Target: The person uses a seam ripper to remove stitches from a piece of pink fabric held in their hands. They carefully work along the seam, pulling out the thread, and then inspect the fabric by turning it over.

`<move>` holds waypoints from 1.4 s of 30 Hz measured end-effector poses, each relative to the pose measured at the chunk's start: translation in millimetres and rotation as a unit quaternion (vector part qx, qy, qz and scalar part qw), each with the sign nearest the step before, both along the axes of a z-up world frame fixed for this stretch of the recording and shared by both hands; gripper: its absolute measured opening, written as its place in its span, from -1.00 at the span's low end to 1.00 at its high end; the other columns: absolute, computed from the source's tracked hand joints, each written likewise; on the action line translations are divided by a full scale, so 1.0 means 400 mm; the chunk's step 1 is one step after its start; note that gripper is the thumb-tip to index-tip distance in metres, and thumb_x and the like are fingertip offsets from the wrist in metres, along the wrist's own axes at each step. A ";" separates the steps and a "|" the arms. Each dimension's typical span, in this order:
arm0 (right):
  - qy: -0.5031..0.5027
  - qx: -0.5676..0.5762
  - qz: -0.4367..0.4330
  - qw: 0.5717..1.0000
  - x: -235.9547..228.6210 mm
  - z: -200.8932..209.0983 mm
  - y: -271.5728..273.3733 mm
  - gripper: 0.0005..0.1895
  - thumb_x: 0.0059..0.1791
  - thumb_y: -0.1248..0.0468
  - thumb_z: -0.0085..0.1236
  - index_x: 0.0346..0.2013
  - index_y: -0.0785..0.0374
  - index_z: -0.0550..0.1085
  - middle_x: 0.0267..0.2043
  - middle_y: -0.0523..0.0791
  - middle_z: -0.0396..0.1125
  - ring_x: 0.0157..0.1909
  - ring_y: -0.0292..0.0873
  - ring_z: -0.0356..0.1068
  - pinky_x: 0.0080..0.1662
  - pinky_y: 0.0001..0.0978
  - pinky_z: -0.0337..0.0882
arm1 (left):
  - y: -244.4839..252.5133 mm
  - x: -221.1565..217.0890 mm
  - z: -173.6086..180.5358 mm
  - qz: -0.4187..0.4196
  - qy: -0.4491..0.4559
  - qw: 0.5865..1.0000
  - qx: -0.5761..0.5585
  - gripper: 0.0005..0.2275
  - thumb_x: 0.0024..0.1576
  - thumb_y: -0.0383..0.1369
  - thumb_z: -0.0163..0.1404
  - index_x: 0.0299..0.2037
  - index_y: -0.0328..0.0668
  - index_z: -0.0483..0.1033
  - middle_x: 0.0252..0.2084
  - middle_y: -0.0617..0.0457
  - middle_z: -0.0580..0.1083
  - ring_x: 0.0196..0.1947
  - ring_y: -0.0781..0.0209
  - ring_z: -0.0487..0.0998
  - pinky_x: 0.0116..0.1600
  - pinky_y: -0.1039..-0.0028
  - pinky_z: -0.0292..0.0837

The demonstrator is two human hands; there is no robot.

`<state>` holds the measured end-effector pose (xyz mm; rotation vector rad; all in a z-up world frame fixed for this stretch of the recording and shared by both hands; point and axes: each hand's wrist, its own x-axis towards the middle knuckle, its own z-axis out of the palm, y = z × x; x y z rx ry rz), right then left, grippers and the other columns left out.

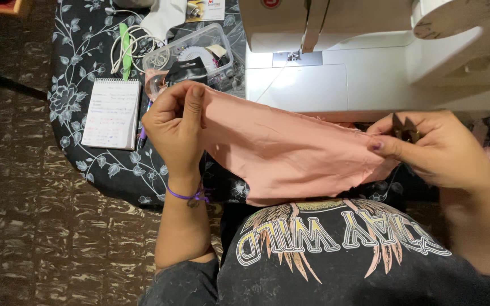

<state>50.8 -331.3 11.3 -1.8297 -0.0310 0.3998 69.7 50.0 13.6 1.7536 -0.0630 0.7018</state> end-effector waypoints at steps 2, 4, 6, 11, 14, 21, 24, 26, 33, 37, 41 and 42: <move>-0.001 0.019 -0.016 1.000 0.000 -0.007 -0.007 -0.81 0.01 0.35 0.34 -0.13 0.41 0.66 -0.29 -0.09 0.53 -0.25 -0.29 0.38 -0.19 -0.52 0.37 | 0.005 0.008 -0.016 0.004 0.004 1.000 -0.002 -0.80 0.38 -0.31 0.09 -0.20 -0.29 0.63 -0.50 0.14 0.43 -0.54 0.43 0.29 -0.38 0.58 0.19; -0.002 0.039 -0.032 0.999 -0.003 -0.012 -0.007 -0.83 0.02 0.33 0.34 -0.16 0.39 0.64 -0.31 -0.12 0.48 -0.25 -0.30 0.35 -0.19 -0.51 0.33 | 0.009 0.016 -0.028 0.006 0.009 1.000 -0.003 -0.81 0.38 -0.32 0.11 -0.19 -0.29 0.64 -0.51 0.14 0.42 -0.55 0.43 0.29 -0.40 0.58 0.19; 0.017 0.072 -0.076 0.994 -0.008 -0.013 -0.001 -0.84 0.01 0.31 0.35 -0.20 0.34 0.59 -0.34 -0.14 0.40 -0.29 -0.28 0.35 -0.21 -0.50 0.36 | 0.008 0.021 -0.035 0.009 0.018 1.000 -0.005 -0.80 0.37 -0.30 0.11 -0.19 -0.29 0.64 -0.52 0.15 0.41 -0.57 0.45 0.27 -0.41 0.59 0.16; 0.025 0.147 -0.093 0.984 -0.001 -0.068 -0.023 -0.82 0.05 0.31 0.32 -0.20 0.40 0.53 -0.39 -0.08 0.39 -0.37 -0.28 0.39 -0.23 -0.53 0.52 | 0.021 0.036 -0.058 0.027 0.026 0.999 0.025 -0.81 0.36 -0.28 0.14 -0.17 -0.25 0.67 -0.42 0.15 0.51 -0.39 0.43 0.41 -0.22 0.56 0.34; -0.022 0.146 -0.062 0.987 0.003 -0.033 0.001 -0.80 0.09 0.23 0.28 -0.27 0.32 0.51 -0.49 -0.13 0.32 -0.46 -0.34 0.29 -0.31 -0.54 0.39 | 0.024 0.040 -0.067 0.033 0.024 0.998 0.036 -0.82 0.35 -0.29 0.17 -0.16 -0.27 0.68 -0.34 0.10 0.59 -0.30 0.40 0.51 -0.14 0.55 0.44; -0.065 0.170 -0.078 0.980 0.001 0.027 0.052 -0.80 0.18 0.22 0.16 -0.12 0.33 0.47 -0.46 0.02 0.40 -0.60 -0.33 0.19 -0.50 -0.66 0.14 | 0.027 0.035 -0.045 0.002 -0.001 1.000 -0.016 -0.82 0.39 -0.33 0.12 -0.14 -0.31 0.61 -0.34 0.04 0.55 -0.35 0.37 0.48 -0.22 0.56 0.38; -0.088 0.130 -0.078 0.985 -0.004 0.043 0.060 -0.75 0.21 0.19 0.13 -0.22 0.33 0.48 -0.42 -0.06 0.40 -0.55 -0.34 0.19 -0.46 -0.63 0.17 | 0.028 0.029 -0.026 -0.001 0.004 1.000 -0.014 -0.81 0.39 -0.30 0.13 -0.13 -0.31 0.61 -0.36 0.04 0.54 -0.42 0.38 0.43 -0.31 0.56 0.32; -0.093 0.092 -0.090 0.987 -0.009 0.043 0.060 -0.77 0.22 0.20 0.14 -0.21 0.31 0.48 -0.44 -0.08 0.38 -0.52 -0.35 0.21 -0.43 -0.62 0.19 | 0.031 0.032 -0.025 0.003 0.001 1.000 -0.011 -0.82 0.39 -0.31 0.13 -0.14 -0.29 0.61 -0.34 0.04 0.55 -0.38 0.37 0.46 -0.29 0.55 0.36; -0.139 -0.028 -0.066 0.988 -0.016 0.055 0.078 -0.90 0.20 0.31 0.26 -0.14 0.30 0.59 -0.41 -0.17 0.43 -0.41 -0.39 0.33 -0.32 -0.61 0.33 | -0.065 -0.045 0.086 0.113 -0.076 0.950 0.280 -0.72 0.44 -0.18 -0.02 0.02 -0.27 0.60 0.02 -0.10 0.62 0.02 -0.06 0.60 0.12 0.23 0.39; -0.158 -0.032 0.014 0.987 -0.015 0.125 0.136 -0.80 0.17 0.26 0.23 -0.28 0.32 0.59 -0.50 -0.14 0.43 -0.47 -0.36 0.33 -0.37 -0.59 0.31 | -0.158 -0.097 0.090 -0.071 -0.087 0.968 0.223 -0.58 0.16 -0.37 0.34 0.15 -0.41 0.50 0.12 -0.24 0.52 0.16 -0.16 0.53 0.26 0.11 0.50; -0.148 0.007 0.090 0.985 -0.011 0.157 0.170 -0.79 0.14 0.24 0.17 -0.32 0.30 0.58 -0.52 -0.16 0.46 -0.47 -0.37 0.38 -0.37 -0.59 0.38 | -0.217 -0.102 0.086 -0.305 0.033 0.934 0.184 -0.45 0.28 -0.05 0.08 0.37 -0.23 0.33 0.30 -0.13 0.51 0.32 -0.03 0.58 0.46 0.14 0.51; -0.160 0.025 0.099 0.982 -0.008 0.157 0.173 -0.77 0.14 0.21 0.15 -0.30 0.30 0.58 -0.49 -0.16 0.50 -0.44 -0.36 0.43 -0.30 -0.58 0.41 | -0.228 -0.096 0.087 -0.308 0.058 0.943 0.115 -0.62 0.31 -0.19 0.08 0.25 -0.19 0.45 0.10 -0.03 0.64 0.09 0.12 0.74 0.23 0.35 0.68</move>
